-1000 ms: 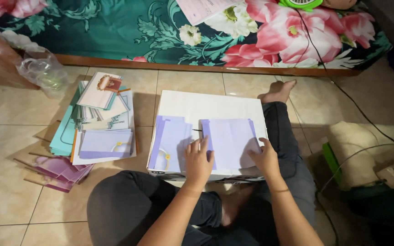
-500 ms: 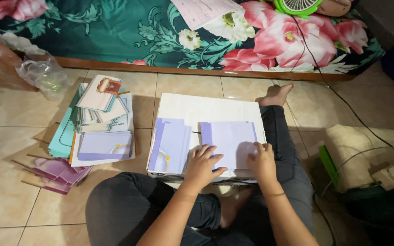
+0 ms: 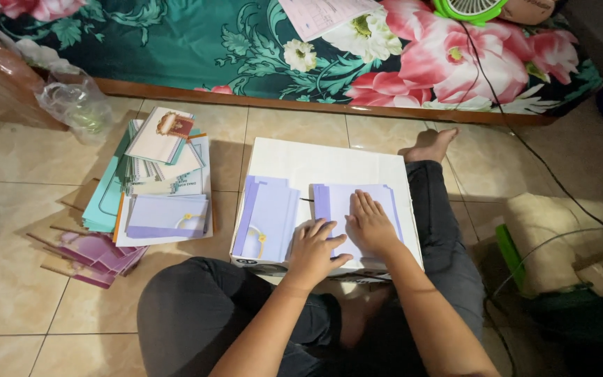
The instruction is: Folding paper inserts and stacking them on a box
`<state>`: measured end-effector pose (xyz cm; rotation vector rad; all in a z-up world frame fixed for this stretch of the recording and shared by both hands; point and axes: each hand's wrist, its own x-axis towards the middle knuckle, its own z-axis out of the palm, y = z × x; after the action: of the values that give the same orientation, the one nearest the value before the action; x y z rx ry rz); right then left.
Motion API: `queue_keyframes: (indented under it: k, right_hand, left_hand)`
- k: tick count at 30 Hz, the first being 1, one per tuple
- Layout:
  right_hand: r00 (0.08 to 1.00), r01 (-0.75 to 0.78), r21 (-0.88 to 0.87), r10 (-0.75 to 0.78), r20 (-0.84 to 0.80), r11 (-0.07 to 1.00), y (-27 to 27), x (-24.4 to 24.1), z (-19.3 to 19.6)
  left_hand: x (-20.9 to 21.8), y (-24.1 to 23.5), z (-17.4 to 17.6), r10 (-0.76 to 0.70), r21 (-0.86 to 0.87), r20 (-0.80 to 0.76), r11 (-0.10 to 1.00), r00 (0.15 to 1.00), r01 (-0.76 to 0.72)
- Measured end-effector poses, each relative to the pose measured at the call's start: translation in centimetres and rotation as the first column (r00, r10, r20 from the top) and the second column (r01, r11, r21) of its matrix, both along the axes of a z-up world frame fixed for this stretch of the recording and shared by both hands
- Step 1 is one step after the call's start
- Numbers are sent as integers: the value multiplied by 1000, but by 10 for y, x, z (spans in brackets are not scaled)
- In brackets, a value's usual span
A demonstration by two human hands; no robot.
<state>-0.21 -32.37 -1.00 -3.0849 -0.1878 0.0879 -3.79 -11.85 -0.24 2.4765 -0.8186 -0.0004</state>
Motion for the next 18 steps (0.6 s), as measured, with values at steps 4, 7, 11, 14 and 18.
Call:
queue_keyframes:
  k: [4,7,11,14,18]
  right_hand:
    - [985,-60,-65,69,156,996,-9,-39,-31]
    - [983,-84,-58,92,161,995,-16,-61,-40]
    - [971,-141,-78,153,186,987,-41,-13,-83]
    - [991,-55,-83,65,116,995,-33,39,-72]
    - [998,58,-77,-57,16,995,-15,57,-37]
  left_hand:
    - [0,0,-2,5,-17,-11,1000,1000,-5]
    - [1,3,4,10,1,-1,1000,1000,-10]
    - [0,0,7,14,2,-15,1000,1000,-14]
    - [-3,1,9,18,6,-12,1000,1000,-18]
    - [-5,4,16,8,21,-89,1000,996,-6]
